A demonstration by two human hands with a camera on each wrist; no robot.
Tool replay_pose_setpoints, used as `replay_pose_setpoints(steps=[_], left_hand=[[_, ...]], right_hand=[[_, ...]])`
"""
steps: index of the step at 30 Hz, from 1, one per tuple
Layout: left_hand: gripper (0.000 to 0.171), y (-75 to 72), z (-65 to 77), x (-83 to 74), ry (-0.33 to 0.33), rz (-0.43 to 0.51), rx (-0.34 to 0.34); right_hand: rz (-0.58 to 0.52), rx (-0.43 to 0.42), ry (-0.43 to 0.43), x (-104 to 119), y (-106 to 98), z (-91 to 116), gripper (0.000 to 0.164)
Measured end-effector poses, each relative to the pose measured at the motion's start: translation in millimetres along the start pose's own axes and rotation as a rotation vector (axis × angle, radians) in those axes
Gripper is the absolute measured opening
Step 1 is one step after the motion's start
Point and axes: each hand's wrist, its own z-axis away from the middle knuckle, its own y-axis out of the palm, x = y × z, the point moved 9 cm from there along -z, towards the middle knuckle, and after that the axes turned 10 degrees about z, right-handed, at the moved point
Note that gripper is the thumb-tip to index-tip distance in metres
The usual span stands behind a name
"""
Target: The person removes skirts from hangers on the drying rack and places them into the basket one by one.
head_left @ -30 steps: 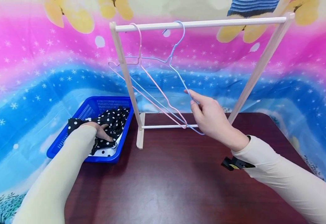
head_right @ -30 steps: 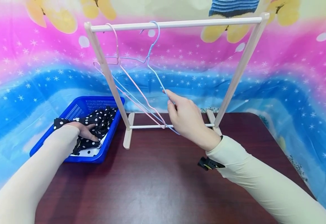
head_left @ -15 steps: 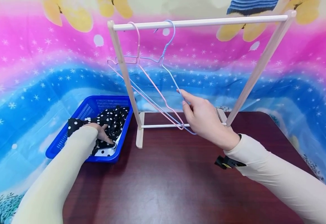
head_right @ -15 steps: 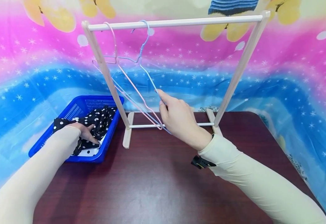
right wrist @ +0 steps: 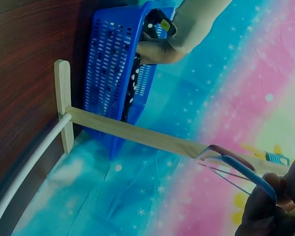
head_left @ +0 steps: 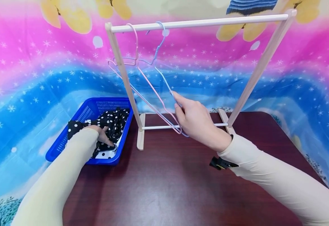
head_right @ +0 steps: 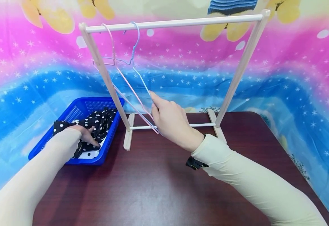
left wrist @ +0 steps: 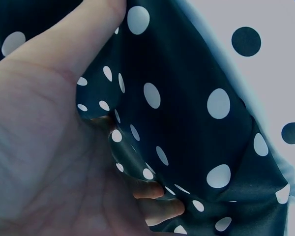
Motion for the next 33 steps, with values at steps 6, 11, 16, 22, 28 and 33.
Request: replay_pose_setpoints(steps=[6, 11, 16, 22, 28, 33], left_hand=[[0.116, 3.0, 7.3, -3.4, 0.007, 0.012, 0.017], [0.115, 5.5, 10.7, -4.4, 0.018, 0.001, 0.023], [0.114, 5.7, 13.2, -5.3, 0.017, -0.005, 0.034], [0.114, 5.5, 8.0, -4.7, 0.011, 0.018, 0.049], [0.118, 7.3, 4.4, -5.1, 0.013, 0.06, 0.056], [0.124, 8.6, 2.3, -5.2, 0.015, 0.084, 0.069]], right_hand=[[-0.016, 0.007, -0.009, 6, 4, -1, 0.047], [-0.046, 0.02, -0.022, 12, 7, -2, 0.047], [-0.063, 0.045, -0.03, 17, 10, -4, 0.047], [-0.067, 0.066, -0.037, 21, 12, -4, 0.048], [-0.068, 0.099, -0.049, 23, 15, -4, 0.05], [-0.078, 0.113, -0.069, 25, 16, -3, 0.055]])
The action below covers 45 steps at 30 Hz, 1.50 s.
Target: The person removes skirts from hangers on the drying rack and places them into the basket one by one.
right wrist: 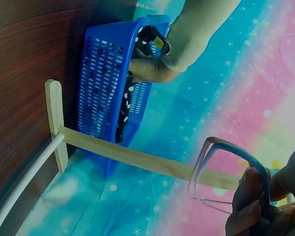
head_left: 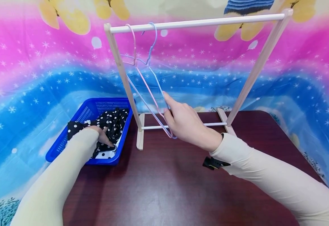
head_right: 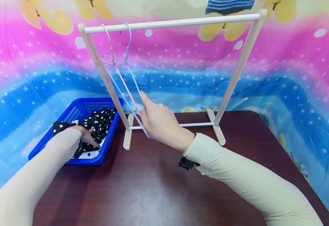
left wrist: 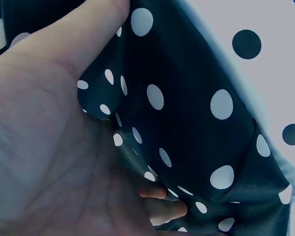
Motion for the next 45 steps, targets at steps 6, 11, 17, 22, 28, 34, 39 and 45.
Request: replay_pose_setpoints(steps=[6, 11, 17, 22, 28, 34, 39, 45], left_hand=[[0.121, -1.1, 3.0, -4.3, 0.052, -0.002, 0.018], [0.13, -6.5, 10.0, -4.1, 0.05, -0.047, 0.033], [0.119, -18.4, 21.9, -6.7, 0.061, -0.042, 0.018], [0.107, -33.5, 26.3, -10.7, 0.108, -0.021, -0.005], [0.092, -43.3, 36.2, -15.9, 0.219, 0.072, -0.042], [0.078, -58.2, 55.8, -15.5, 0.291, 0.058, -0.197], [0.07, -69.5, 72.4, -19.4, 0.358, 0.097, -0.295], [0.068, -82.0, 93.1, -24.6, 0.403, 0.147, -0.443]], right_hand=[[-0.012, 0.008, -0.011, 2, 0, 0, 0.06], [-0.021, -0.003, -0.026, 4, 0, 0, 0.06], [-0.022, -0.012, -0.036, 5, -1, 0, 0.059], [-0.023, -0.016, -0.044, 7, -4, 0, 0.059], [-0.034, -0.002, -0.04, 7, -4, 1, 0.06], [-0.049, -0.003, -0.023, 4, -3, 3, 0.06], [-0.063, -0.003, -0.023, 4, -4, 3, 0.06], [-0.074, -0.027, -0.02, 6, -7, 4, 0.057]])
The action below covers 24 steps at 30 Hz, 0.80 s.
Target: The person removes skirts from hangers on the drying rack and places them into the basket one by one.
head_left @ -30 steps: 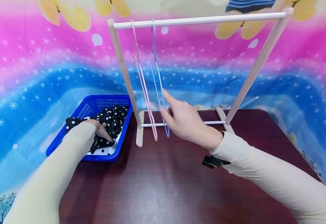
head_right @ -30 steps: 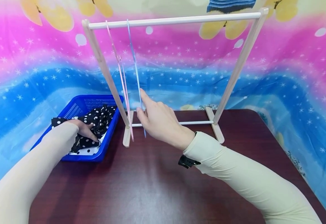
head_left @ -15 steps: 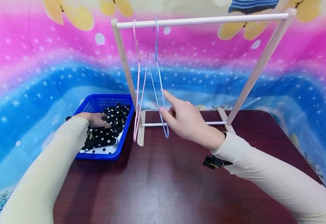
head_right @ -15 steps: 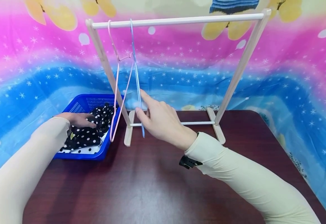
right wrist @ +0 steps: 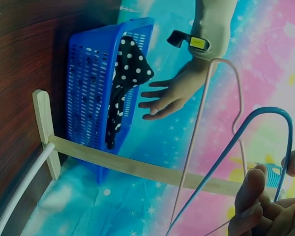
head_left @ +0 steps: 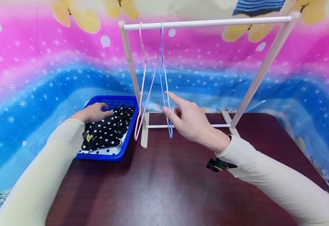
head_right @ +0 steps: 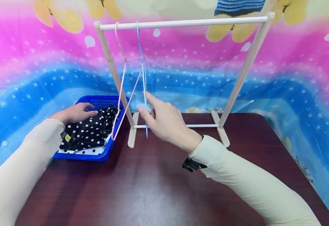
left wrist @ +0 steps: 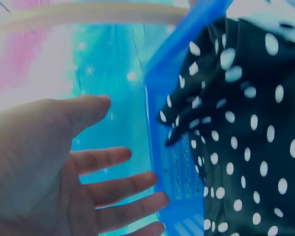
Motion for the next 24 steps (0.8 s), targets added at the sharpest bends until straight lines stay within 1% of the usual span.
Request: replay_pose_setpoints(steps=[8, 16, 21, 24], left_hand=[[0.067, 4.8, 8.6, -19.0, 0.016, 0.066, -0.081], [0.06, 8.1, 14.4, -39.4, 0.108, 0.108, -0.158], [0.053, 11.5, 19.9, -51.5, 0.147, 0.133, -0.187], [0.048, 15.3, 24.0, -57.5, 0.16, 0.153, -0.191]], right_hand=[[-0.025, -0.016, -0.003, -1, -3, 2, 0.054], [-0.054, -0.011, 0.0, -2, -3, 1, 0.054], [-0.057, -0.013, -0.001, -3, -2, 2, 0.053], [-0.059, -0.008, -0.011, -2, -1, 2, 0.053]])
